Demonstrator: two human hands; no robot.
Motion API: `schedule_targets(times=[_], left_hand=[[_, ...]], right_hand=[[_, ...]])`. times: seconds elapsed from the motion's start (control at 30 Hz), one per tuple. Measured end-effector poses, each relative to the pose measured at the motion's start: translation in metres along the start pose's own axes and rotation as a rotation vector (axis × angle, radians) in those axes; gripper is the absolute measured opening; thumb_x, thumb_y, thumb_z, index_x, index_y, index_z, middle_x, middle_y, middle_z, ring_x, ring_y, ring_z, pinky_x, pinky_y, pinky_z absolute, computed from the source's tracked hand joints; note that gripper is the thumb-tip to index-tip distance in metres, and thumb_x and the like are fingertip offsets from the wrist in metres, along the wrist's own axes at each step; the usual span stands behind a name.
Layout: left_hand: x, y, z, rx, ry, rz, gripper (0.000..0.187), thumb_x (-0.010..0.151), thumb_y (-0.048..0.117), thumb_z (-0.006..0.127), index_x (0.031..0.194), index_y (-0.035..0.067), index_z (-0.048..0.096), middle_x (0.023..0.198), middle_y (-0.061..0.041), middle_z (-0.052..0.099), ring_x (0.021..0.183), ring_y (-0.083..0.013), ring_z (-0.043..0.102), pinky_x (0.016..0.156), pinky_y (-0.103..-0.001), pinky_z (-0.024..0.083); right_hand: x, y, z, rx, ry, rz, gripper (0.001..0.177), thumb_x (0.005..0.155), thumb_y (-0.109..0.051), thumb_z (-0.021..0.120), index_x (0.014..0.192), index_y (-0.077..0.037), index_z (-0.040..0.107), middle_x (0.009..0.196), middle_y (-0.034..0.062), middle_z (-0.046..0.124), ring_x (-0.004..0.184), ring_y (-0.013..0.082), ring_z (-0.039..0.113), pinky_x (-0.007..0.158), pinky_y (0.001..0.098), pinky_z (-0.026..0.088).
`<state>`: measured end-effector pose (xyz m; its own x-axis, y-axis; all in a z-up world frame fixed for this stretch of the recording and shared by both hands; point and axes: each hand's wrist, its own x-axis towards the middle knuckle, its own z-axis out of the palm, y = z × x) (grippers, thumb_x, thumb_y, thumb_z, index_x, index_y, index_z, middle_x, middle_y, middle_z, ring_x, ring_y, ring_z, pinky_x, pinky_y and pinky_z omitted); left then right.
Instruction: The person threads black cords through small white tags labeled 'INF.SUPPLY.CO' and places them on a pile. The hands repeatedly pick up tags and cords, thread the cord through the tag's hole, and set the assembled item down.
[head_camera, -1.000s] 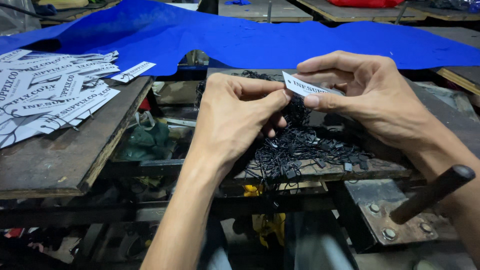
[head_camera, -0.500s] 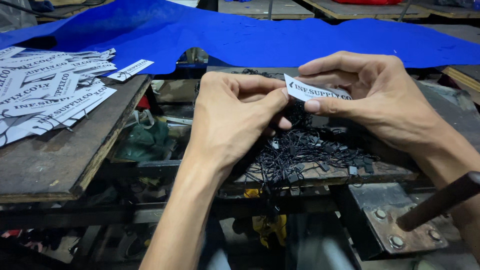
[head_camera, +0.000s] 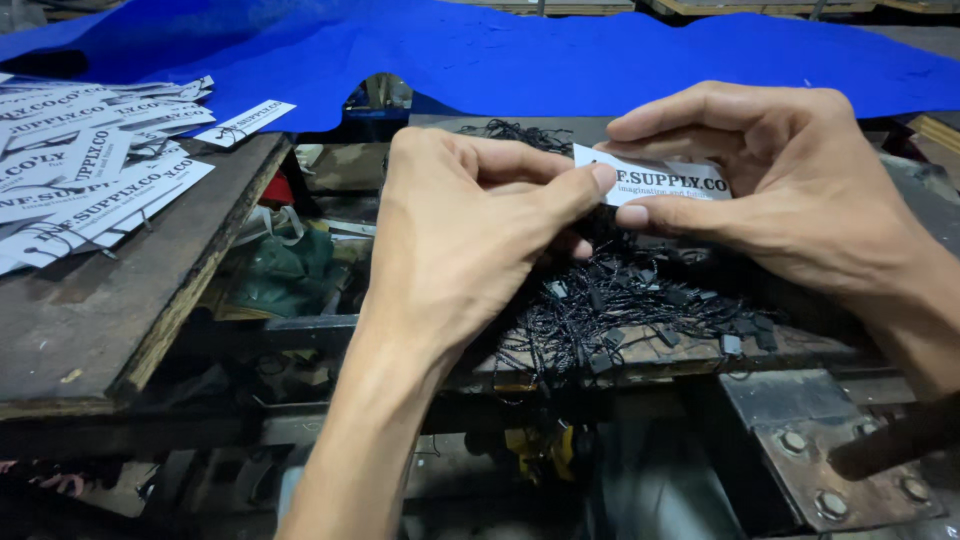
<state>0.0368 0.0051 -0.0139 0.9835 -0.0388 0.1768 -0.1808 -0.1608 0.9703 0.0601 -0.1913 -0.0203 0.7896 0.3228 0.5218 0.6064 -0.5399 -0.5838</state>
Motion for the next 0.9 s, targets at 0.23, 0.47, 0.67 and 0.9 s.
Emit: schedule_targets(times=[0.23,0.47,0.67,0.9], left_hand=[[0.002,-0.002,-0.001,-0.128,0.080,-0.003,0.017,0.078,0.015,0.073,0.082,0.004,0.086,0.075,-0.010,0.086,0.051,-0.0102,0.075,0.049,-0.014,0.055],[0.011,-0.018,0.003,-0.157,0.236,0.242,0.025,0.074,0.017,0.063,0.080,0.006,0.086,0.074,-0.004,0.087,0.054,-0.0042,0.076,0.050,-0.010,0.062],[0.015,-0.030,0.000,-0.159,0.406,0.558,0.021,0.086,0.018,0.067,0.095,0.006,0.082,0.077,-0.002,0.083,0.065,-0.0032,0.069,0.056,-0.015,0.057],[0.018,-0.025,-0.008,-0.179,0.336,0.742,0.014,0.094,0.013,0.069,0.101,0.004,0.077,0.089,-0.008,0.083,0.076,-0.0104,0.078,0.067,-0.017,0.065]], right_hand=[[0.000,-0.002,0.000,-0.089,0.013,-0.020,0.061,0.067,-0.001,0.086,0.124,0.003,0.066,0.121,0.0164,0.073,0.114,0.0243,0.073,0.100,0.0312,0.063],[-0.002,-0.006,0.002,-0.142,0.138,0.081,0.043,0.076,-0.009,0.088,0.116,0.000,0.073,0.107,0.0137,0.078,0.090,0.0180,0.074,0.068,0.0225,0.062],[-0.003,-0.008,0.003,-0.056,0.160,0.155,0.039,0.081,-0.009,0.084,0.119,-0.003,0.075,0.105,0.0139,0.079,0.082,0.0172,0.074,0.063,0.0199,0.060],[-0.001,-0.007,0.003,-0.062,0.152,0.179,0.045,0.078,-0.008,0.084,0.122,-0.005,0.075,0.106,0.0119,0.079,0.084,0.0140,0.072,0.069,0.0190,0.059]])
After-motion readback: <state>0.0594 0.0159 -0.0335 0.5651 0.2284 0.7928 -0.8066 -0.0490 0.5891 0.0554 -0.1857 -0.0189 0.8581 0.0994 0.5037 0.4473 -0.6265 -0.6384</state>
